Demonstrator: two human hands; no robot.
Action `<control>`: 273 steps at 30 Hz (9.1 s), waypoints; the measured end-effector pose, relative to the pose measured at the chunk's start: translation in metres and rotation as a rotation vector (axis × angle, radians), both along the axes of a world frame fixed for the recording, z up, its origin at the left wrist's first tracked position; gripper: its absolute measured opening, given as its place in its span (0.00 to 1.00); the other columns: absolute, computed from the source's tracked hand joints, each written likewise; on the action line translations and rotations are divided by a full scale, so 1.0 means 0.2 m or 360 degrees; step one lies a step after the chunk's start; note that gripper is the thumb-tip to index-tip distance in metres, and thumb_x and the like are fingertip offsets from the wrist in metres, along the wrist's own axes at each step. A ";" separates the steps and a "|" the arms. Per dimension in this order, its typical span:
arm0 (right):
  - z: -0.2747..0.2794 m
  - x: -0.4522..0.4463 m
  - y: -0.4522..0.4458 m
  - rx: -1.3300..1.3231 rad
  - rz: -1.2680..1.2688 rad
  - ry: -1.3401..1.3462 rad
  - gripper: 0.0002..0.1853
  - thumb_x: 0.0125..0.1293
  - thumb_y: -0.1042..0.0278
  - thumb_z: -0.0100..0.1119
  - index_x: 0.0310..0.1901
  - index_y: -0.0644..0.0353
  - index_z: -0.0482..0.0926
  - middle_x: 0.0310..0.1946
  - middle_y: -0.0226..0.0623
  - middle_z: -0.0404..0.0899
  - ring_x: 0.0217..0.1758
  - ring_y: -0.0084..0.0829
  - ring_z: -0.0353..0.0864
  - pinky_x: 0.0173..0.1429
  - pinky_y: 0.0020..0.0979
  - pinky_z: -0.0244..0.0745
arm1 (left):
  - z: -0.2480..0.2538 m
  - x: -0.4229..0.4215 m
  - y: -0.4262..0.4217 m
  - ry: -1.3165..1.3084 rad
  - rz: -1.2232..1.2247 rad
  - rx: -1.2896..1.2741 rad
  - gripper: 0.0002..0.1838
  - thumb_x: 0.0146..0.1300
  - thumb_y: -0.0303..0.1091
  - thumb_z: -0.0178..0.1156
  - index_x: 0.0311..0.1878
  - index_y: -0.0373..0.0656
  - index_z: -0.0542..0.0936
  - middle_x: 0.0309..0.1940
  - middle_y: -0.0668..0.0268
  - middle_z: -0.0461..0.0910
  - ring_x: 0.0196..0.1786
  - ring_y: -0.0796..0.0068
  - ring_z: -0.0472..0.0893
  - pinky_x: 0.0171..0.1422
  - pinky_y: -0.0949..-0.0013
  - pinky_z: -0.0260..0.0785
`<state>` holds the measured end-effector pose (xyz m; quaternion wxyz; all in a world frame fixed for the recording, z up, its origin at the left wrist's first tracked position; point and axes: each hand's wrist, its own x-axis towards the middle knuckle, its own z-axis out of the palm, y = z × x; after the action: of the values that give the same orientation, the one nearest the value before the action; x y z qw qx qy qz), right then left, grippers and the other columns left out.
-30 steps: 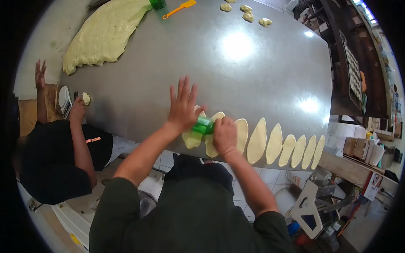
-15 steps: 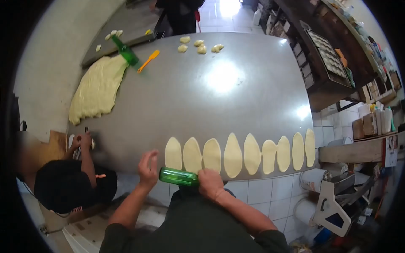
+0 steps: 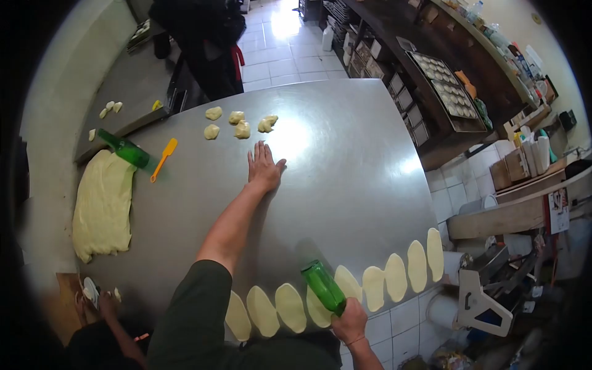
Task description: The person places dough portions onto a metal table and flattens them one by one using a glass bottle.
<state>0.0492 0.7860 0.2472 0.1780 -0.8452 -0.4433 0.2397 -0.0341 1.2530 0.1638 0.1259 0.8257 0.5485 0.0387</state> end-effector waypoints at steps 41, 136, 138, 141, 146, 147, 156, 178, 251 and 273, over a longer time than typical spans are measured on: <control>0.01 0.17 0.02 0.0279 0.0635 0.0369 0.13 0.54 0.72 0.63 0.39 0.61 0.70 0.30 0.51 0.75 0.36 0.59 0.76 0.39 0.49 0.71 | 0.39 -1.56 -1.84 -0.2124 0.1491 -0.0130 0.30 0.65 0.19 0.64 0.69 0.33 0.68 0.55 0.57 0.81 0.55 0.71 0.81 0.60 0.68 0.77; -0.32 0.42 1.14 0.0307 -0.0034 0.0581 0.31 0.56 0.49 0.72 0.56 0.56 0.73 0.43 0.56 0.84 0.50 0.61 0.82 0.51 0.50 0.78 | 0.16 -0.19 0.09 -0.2121 0.0762 -0.0754 0.42 0.63 0.32 0.70 0.76 0.39 0.57 0.54 0.57 0.80 0.53 0.66 0.82 0.56 0.63 0.76; -0.27 0.43 1.15 0.0146 -0.0086 0.0674 0.31 0.55 0.50 0.72 0.56 0.57 0.73 0.44 0.56 0.84 0.50 0.60 0.82 0.52 0.51 0.78 | 0.19 -0.28 -0.22 -0.2312 0.0754 -0.1053 0.39 0.67 0.29 0.65 0.77 0.39 0.57 0.55 0.57 0.79 0.56 0.65 0.81 0.61 0.62 0.74; -0.28 0.43 1.15 0.0082 -0.0102 0.0554 0.31 0.53 0.52 0.71 0.55 0.58 0.72 0.43 0.56 0.84 0.49 0.59 0.83 0.52 0.52 0.77 | 0.20 -0.37 -0.65 -0.2266 0.0825 -0.1132 0.35 0.68 0.24 0.61 0.75 0.39 0.60 0.56 0.57 0.78 0.57 0.65 0.81 0.63 0.62 0.75; -0.32 0.47 1.11 0.0263 -0.0032 0.0637 0.30 0.51 0.54 0.72 0.52 0.60 0.72 0.42 0.53 0.83 0.46 0.57 0.83 0.52 0.49 0.77 | 0.28 -0.26 -1.12 -0.2166 0.0772 -0.1166 0.32 0.65 0.19 0.61 0.72 0.36 0.65 0.59 0.56 0.78 0.58 0.66 0.81 0.59 0.63 0.79; -0.31 0.51 1.07 0.0275 -0.0022 0.0631 0.30 0.51 0.54 0.72 0.52 0.60 0.72 0.42 0.53 0.83 0.46 0.57 0.83 0.52 0.49 0.77 | 0.29 -0.20 -1.16 -0.2178 0.0765 -0.1153 0.32 0.65 0.19 0.61 0.72 0.36 0.65 0.59 0.56 0.78 0.58 0.66 0.81 0.59 0.63 0.79; -0.30 1.73 0.39 0.0843 -0.0253 0.0680 0.27 0.52 0.69 0.76 0.51 0.62 0.73 0.36 0.38 0.79 0.31 0.29 0.80 0.36 0.33 0.77 | 0.23 1.10 -1.50 -0.2211 0.0581 -0.1155 0.29 0.63 0.18 0.64 0.67 0.32 0.68 0.61 0.54 0.76 0.61 0.64 0.80 0.63 0.63 0.77; -0.26 2.68 0.03 0.0304 -0.0120 0.0728 0.30 0.49 0.68 0.73 0.55 0.59 0.72 0.40 0.43 0.83 0.44 0.44 0.84 0.50 0.39 0.79 | 0.11 2.01 -1.81 -0.0049 -0.0489 -0.0176 0.61 0.59 0.71 0.61 0.80 0.35 0.48 0.82 0.42 0.35 0.83 0.38 0.36 0.80 0.31 0.35; -0.28 1.29 1.11 -0.0045 -0.0013 0.0249 0.31 0.53 0.51 0.75 0.55 0.57 0.74 0.43 0.51 0.84 0.50 0.55 0.83 0.51 0.47 0.78 | 0.11 -0.05 0.04 -0.2273 0.1257 -0.0201 0.33 0.69 0.32 0.66 0.73 0.40 0.64 0.57 0.55 0.81 0.52 0.68 0.83 0.54 0.65 0.79; -0.17 2.56 0.12 0.0583 -0.0528 0.1346 0.18 0.57 0.77 0.70 0.45 0.62 0.69 0.27 0.30 0.75 0.17 0.20 0.72 0.20 0.23 0.68 | 0.07 1.65 -1.68 -0.0911 0.0363 0.0275 0.40 0.54 0.38 0.77 0.66 0.34 0.69 0.66 0.49 0.66 0.61 0.46 0.75 0.63 0.54 0.73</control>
<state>0.5604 0.8093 0.2134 0.5240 -0.6878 -0.2264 0.4485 0.2959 0.9163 0.1777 0.1993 0.7222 0.5745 0.3296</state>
